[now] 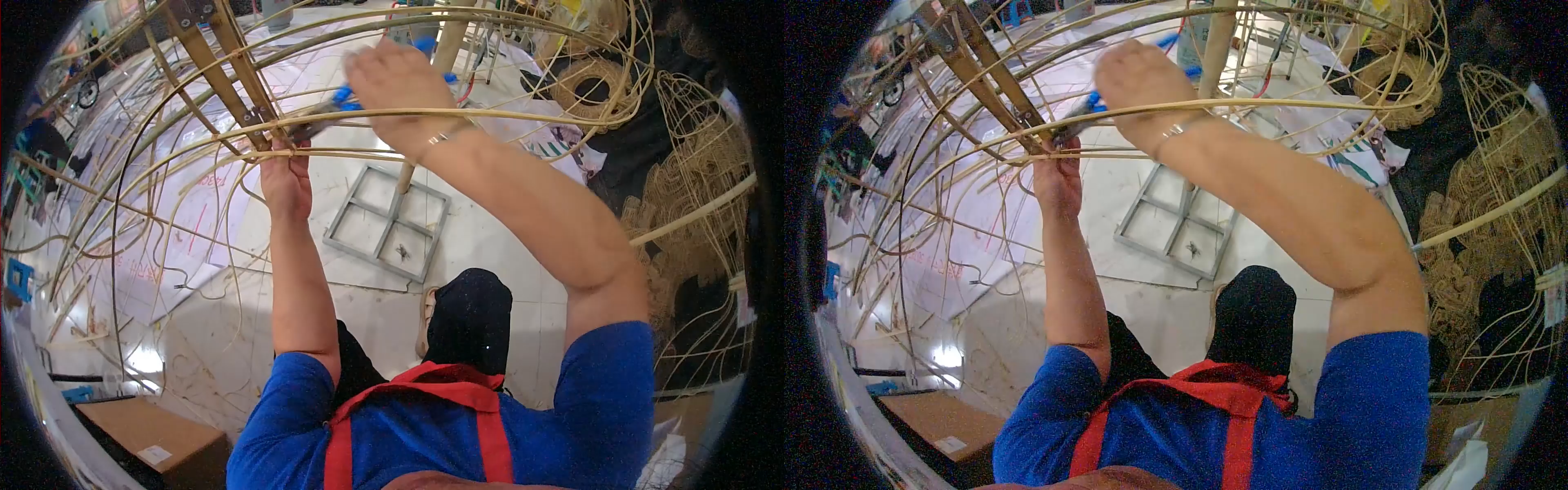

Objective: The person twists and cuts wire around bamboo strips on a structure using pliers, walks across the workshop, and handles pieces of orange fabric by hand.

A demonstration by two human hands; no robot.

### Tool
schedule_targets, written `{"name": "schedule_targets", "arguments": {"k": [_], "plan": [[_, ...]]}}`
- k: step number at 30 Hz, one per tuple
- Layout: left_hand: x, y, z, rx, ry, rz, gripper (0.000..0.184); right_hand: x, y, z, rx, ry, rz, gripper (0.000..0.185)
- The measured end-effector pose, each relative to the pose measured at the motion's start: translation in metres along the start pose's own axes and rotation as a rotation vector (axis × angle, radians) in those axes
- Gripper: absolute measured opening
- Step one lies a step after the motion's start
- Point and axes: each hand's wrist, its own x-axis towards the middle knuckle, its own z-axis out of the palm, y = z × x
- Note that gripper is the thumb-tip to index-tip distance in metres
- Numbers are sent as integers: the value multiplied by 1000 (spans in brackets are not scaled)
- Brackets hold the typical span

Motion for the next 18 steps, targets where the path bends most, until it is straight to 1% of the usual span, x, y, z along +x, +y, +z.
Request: {"name": "schedule_targets", "arguments": {"k": [1,2,3,5,7,9,11,13,15,17,18], "plan": [[0,1,0,-19,-3,-5,28,-8,-1,-12,59,-139,81,27],[0,1,-1,-23,-47,-1,29,-21,-2,-19,42,-139,106,25],[-1,2,-1,-7,-47,4,29,-36,-3,-26,26,-142,133,24],[0,2,-1,28,-48,12,29,-56,-2,-41,99,-226,214,26],[0,4,-2,44,-38,5,28,-80,-4,-56,155,-251,305,17],[2,6,-2,54,-28,11,28,-108,-8,-71,305,-400,381,28],[3,7,-5,61,-13,21,28,-142,-18,-66,622,-492,347,33],[1,6,-4,68,47,13,27,-168,-23,-28,983,-682,311,31],[1,5,-5,84,100,9,28,-179,-25,26,1129,-920,470,30],[0,4,-3,76,122,12,26,-188,-25,99,1174,-803,578,31],[1,3,-4,69,136,14,26,-184,-23,133,1164,-753,578,33]]}}
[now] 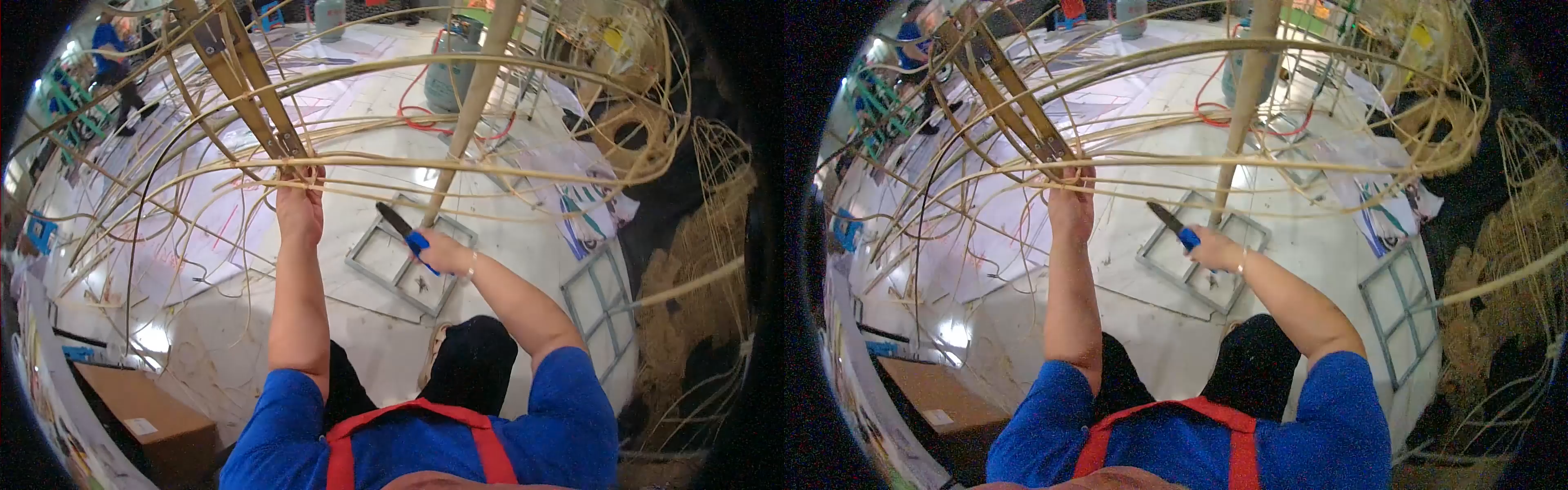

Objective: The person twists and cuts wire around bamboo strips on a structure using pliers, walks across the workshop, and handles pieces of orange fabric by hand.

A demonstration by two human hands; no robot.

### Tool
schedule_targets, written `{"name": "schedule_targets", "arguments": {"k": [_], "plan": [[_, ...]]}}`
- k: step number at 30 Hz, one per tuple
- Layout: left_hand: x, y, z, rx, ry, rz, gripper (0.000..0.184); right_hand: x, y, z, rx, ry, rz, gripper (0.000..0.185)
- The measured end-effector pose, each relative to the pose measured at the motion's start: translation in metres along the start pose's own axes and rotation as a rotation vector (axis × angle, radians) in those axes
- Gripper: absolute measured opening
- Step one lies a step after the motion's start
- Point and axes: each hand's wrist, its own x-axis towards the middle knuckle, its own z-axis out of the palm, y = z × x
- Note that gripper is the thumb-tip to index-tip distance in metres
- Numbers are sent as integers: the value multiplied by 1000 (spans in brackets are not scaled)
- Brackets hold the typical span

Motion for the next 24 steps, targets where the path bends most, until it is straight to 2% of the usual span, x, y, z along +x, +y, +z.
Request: {"name": "schedule_targets", "arguments": {"k": [2,5,6,9,11,14,17,20,23,24], "plan": [[-2,0,4,23,15,21,23,55,6,-4,-8,78,-58,36],[-3,-1,4,32,92,48,23,96,-40,-26,12,2,-285,38],[-2,-2,-1,34,87,47,23,124,-24,-20,79,-60,-406,38],[-1,1,0,101,77,9,23,197,-5,-7,615,-399,-422,73],[-4,3,5,94,46,24,20,202,-20,-13,667,-482,-436,74],[-2,4,3,145,31,20,15,186,-47,-25,574,-495,-476,74],[0,5,-4,139,-47,-18,31,186,-58,-25,524,-503,-507,75],[0,6,-6,146,-33,-33,30,187,-65,-17,559,-452,-599,75],[-2,4,-7,130,-19,-20,28,187,-66,-21,603,-538,-485,76],[-3,5,-5,143,-15,-15,28,194,-59,-19,598,-539,-510,75]]}}
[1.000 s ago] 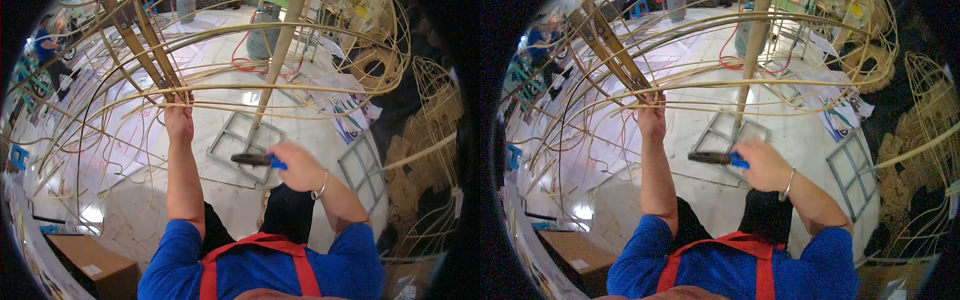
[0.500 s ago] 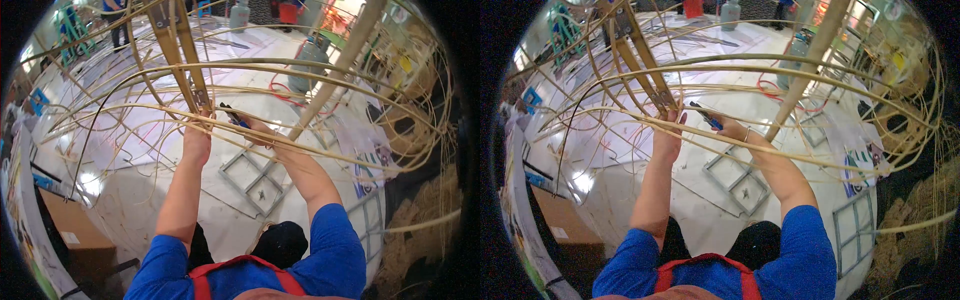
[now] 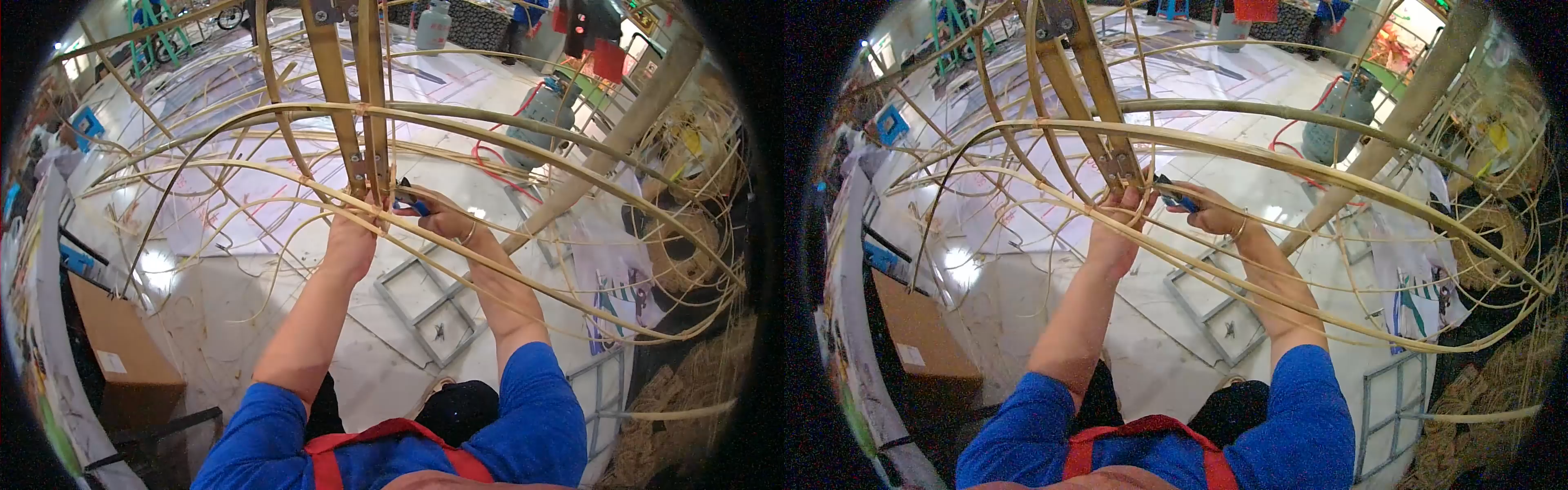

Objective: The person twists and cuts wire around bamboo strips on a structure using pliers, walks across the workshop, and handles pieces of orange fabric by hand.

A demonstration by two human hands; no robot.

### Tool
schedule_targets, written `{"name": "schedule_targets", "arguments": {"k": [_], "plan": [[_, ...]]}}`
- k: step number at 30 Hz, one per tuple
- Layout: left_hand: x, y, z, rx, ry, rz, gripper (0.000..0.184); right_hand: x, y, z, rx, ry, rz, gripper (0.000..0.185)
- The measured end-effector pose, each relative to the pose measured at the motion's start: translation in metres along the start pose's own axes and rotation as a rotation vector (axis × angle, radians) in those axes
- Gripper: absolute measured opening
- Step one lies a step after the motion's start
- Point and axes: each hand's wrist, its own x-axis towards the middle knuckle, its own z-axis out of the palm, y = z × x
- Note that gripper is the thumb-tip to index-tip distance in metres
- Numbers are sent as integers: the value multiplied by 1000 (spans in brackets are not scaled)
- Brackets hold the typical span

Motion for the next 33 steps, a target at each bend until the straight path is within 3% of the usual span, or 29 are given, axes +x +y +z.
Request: {"name": "schedule_targets", "arguments": {"k": [3,6,9,12,15,20,27,28,29,31,33], "plan": [[1,2,2,11,3,-8,28,2,-20,6,-38,44,-10,73],[3,-1,-2,-1,-16,-3,28,7,-3,-2,-344,67,-67,70],[6,-5,-7,21,-4,-26,27,10,6,-2,-476,50,-314,61],[4,-1,-1,102,2,-3,24,4,-25,15,-481,70,-160,51],[-1,4,7,128,-1,43,21,5,-29,14,-622,20,-251,45],[1,0,1,88,-5,17,18,13,8,5,-405,71,-293,47],[0,6,8,22,-7,-12,26,-24,11,39,368,242,-82,38],[0,6,7,1,-44,-16,26,-33,21,47,371,435,83,41],[0,7,8,-21,-80,-22,26,-41,26,56,229,478,99,40],[-1,7,10,-61,-55,-34,24,-59,28,74,339,602,264,37],[1,2,5,-116,-54,-29,24,-79,21,86,333,550,310,47]]}}
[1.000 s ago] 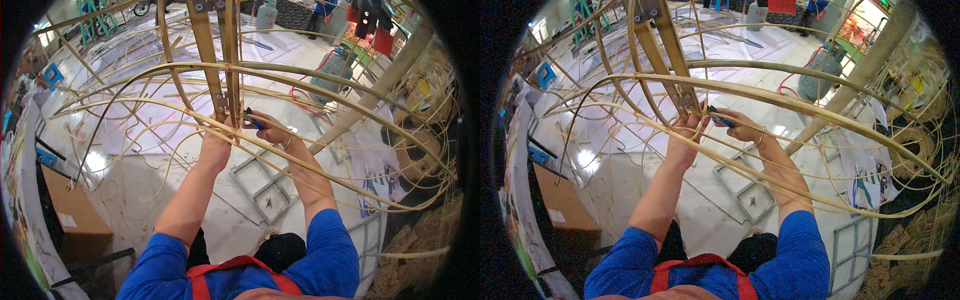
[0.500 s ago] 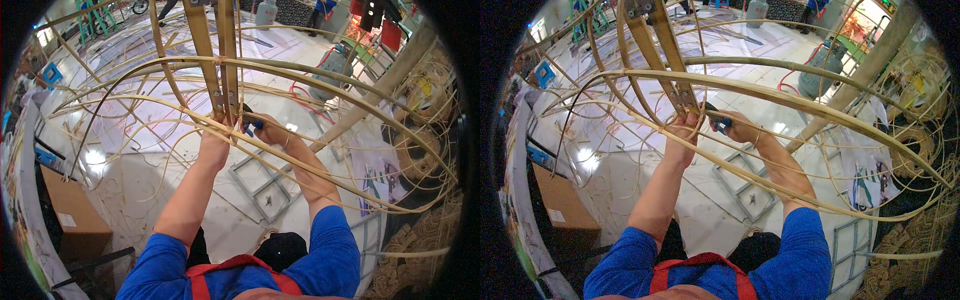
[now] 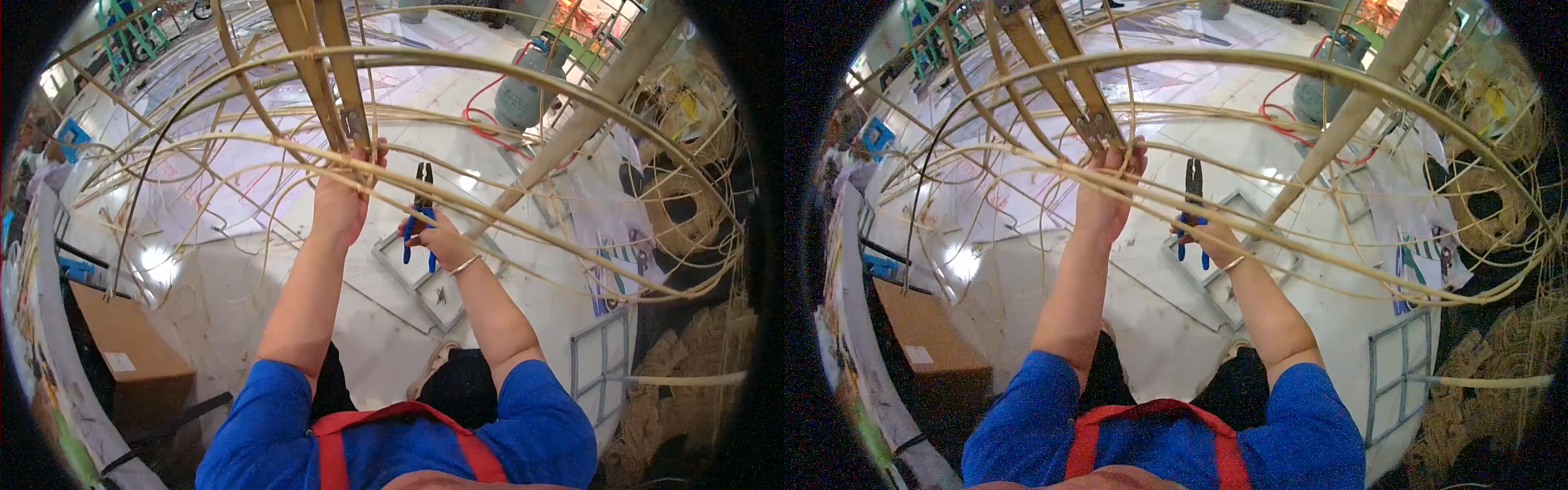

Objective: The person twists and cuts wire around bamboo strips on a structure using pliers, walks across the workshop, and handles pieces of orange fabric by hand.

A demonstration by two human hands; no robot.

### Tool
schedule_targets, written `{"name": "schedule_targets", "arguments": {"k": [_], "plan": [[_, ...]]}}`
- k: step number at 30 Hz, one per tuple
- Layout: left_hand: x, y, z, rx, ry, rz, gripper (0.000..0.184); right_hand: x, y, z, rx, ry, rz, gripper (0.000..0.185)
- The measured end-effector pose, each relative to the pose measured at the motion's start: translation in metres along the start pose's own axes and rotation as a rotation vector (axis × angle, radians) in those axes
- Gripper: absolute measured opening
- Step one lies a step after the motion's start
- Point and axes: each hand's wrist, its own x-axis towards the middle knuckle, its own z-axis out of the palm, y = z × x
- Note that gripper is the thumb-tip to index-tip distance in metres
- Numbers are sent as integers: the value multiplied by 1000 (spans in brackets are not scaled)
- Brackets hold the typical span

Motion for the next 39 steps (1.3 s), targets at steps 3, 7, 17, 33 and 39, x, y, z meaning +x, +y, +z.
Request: {"name": "schedule_targets", "arguments": {"k": [3,7,17,33,39], "plan": [[0,-3,4,-69,44,21,22,-32,-9,10,86,21,80,56],[0,-6,6,-45,149,80,25,-78,-16,27,276,32,167,56],[1,-10,3,-86,143,82,18,-118,41,37,140,-49,242,46],[5,2,3,62,62,14,24,-87,-36,34,-497,-320,182,38],[3,1,2,-17,-7,27,27,-139,-46,17,-392,-433,170,39]]}}
